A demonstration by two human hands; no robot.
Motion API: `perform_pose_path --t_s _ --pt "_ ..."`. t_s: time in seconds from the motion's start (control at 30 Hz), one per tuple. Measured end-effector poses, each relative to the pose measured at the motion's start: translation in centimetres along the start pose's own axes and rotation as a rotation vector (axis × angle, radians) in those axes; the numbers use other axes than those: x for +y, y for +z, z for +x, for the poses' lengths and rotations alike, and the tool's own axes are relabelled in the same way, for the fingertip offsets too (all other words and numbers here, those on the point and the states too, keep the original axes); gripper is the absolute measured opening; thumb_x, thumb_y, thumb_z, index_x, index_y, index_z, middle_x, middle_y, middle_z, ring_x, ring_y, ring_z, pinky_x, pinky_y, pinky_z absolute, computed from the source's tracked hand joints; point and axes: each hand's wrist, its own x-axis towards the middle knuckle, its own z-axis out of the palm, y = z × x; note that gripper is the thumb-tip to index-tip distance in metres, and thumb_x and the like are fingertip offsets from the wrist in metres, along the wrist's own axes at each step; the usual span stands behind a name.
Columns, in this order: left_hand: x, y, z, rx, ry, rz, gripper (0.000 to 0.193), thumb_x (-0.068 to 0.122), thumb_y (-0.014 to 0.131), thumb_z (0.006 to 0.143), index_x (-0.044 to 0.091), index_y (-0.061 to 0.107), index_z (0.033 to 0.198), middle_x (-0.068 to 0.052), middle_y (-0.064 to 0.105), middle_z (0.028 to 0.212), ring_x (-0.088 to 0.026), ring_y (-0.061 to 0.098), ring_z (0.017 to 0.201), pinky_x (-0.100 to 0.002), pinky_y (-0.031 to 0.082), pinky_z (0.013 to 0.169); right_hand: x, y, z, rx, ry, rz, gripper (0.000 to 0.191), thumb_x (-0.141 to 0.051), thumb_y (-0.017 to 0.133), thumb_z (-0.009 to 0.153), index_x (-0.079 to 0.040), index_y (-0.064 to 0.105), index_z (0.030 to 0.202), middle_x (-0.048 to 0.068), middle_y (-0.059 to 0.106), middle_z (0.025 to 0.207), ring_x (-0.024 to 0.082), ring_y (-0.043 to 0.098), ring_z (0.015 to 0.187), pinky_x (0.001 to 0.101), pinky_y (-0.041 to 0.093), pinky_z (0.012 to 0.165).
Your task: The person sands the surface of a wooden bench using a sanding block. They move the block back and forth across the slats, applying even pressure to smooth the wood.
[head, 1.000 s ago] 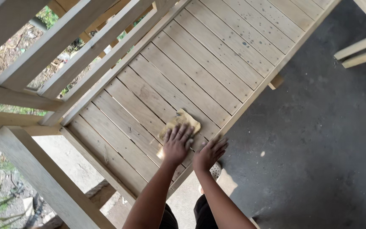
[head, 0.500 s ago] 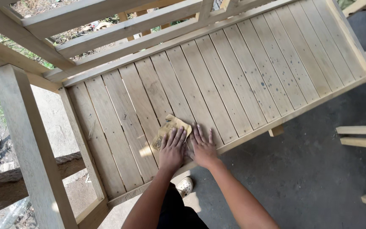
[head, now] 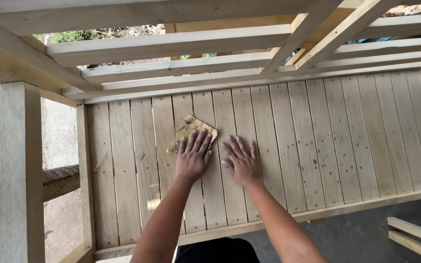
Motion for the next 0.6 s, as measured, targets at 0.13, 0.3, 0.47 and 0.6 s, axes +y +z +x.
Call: perform_pose_path --t_s 0.13,0.3,0.47,0.6 --pt "-1.9 1.2 7.5 0.049 -0.134 0.030 0.057 0.046 0.037 0.105 0.032 0.035 0.160 0.006 0.028 0.169 -0.020 0.023 0.156 -0.049 0.011 0.126 0.1 -1.6 0.4 0.052 -0.006 0.025 0.060 -0.050 0.043 0.102 -0.027 0.039 0.157 -0.002 0.031 0.167 0.021 0.024 0.155 0.0571 0.008 0.125" --pt "-0.8 1.6 9.4 0.068 -0.233 -0.007 0.054 0.044 0.034 0.108 0.032 0.036 0.160 0.008 0.025 0.170 -0.019 0.022 0.157 -0.047 0.011 0.127 -0.2 -0.6 0.2 0.050 0.014 0.068 0.055 -0.042 0.039 0.107 -0.023 0.040 0.159 -0.004 0.036 0.168 0.019 0.029 0.156 0.0551 0.009 0.128" --pt "4.3 3.2 -1.8 0.087 -0.210 -0.215 0.050 0.034 0.047 0.102 0.022 0.054 0.150 0.003 0.044 0.160 -0.022 0.035 0.150 -0.047 0.018 0.123 0.9 0.7 0.2 0.103 -0.060 0.302 0.086 -0.058 0.050 0.096 -0.011 0.024 0.163 0.008 0.032 0.169 0.023 0.026 0.157 0.0569 0.009 0.126" --pt "4.8 3.2 -7.3 0.020 -0.871 -1.310 0.031 0.022 0.072 0.104 0.005 0.079 0.128 -0.031 0.075 0.114 -0.017 0.063 0.089 -0.045 0.056 0.085 3.6 -2.2 3.3 -0.028 -0.257 1.055 0.128 -0.067 0.074 0.084 -0.002 -0.002 0.164 0.019 0.014 0.171 0.027 0.015 0.158 0.0477 0.018 0.124"
